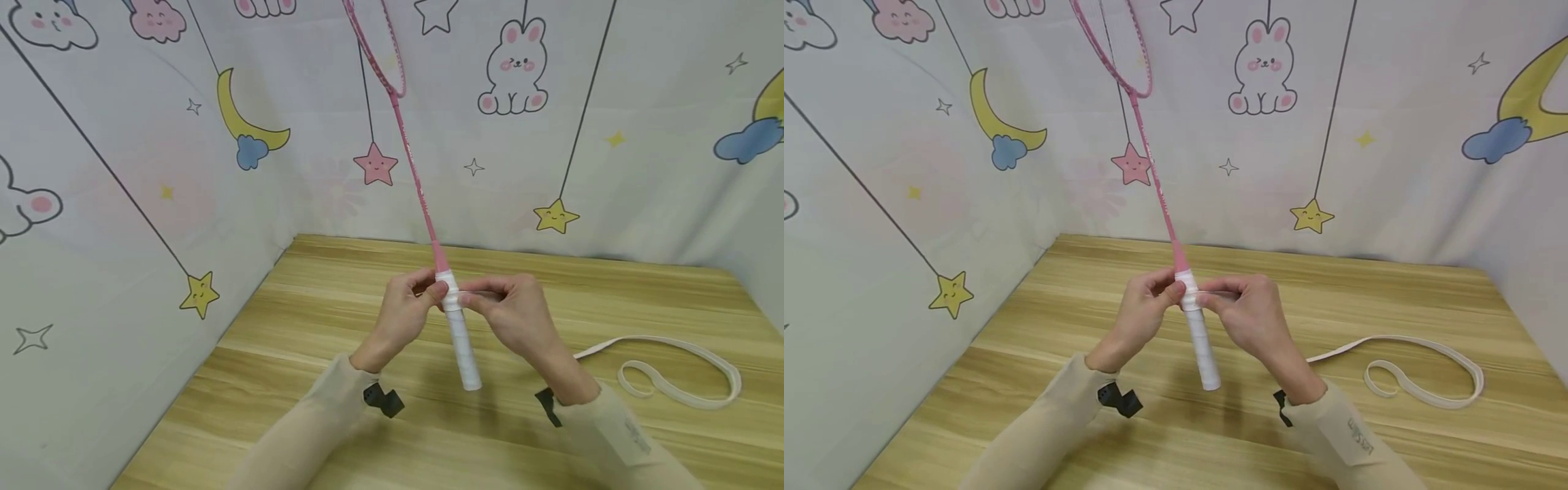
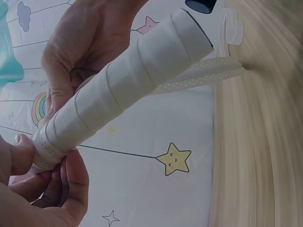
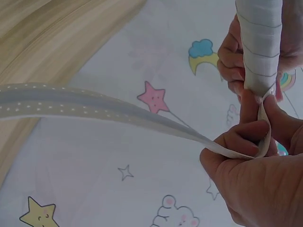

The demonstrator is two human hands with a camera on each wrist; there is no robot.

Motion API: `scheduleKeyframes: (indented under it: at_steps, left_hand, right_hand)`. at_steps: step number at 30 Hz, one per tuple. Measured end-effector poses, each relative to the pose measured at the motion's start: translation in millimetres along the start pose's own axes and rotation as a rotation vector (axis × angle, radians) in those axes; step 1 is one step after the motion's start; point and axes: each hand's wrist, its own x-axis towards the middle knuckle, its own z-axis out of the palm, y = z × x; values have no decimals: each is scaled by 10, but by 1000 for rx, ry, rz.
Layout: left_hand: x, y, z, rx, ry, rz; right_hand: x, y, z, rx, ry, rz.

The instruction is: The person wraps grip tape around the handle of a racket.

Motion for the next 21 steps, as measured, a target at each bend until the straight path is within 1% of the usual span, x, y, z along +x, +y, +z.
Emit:
scheduleKeyframes:
  at_steps: [3, 7, 13, 18, 21]
  left_hand:
    - [-7, 6, -5, -5, 2, -11]
    - [-13, 9, -13, -18, -4, -14]
    - [-15, 4, -16, -74, -28, 6]
    - [-22, 10, -28, -113, -70, 28]
    - [-21, 16, -40, -117, -95, 30]
  right_hand:
    - [-2, -20, -1, -43, 23, 12]
    - [1, -35, -9, -46, 10, 26]
    - [12, -55, -47, -20, -25, 67]
    - [40, -37, -101, 34, -74, 84]
    - [47, -15, -138, 61, -109, 89]
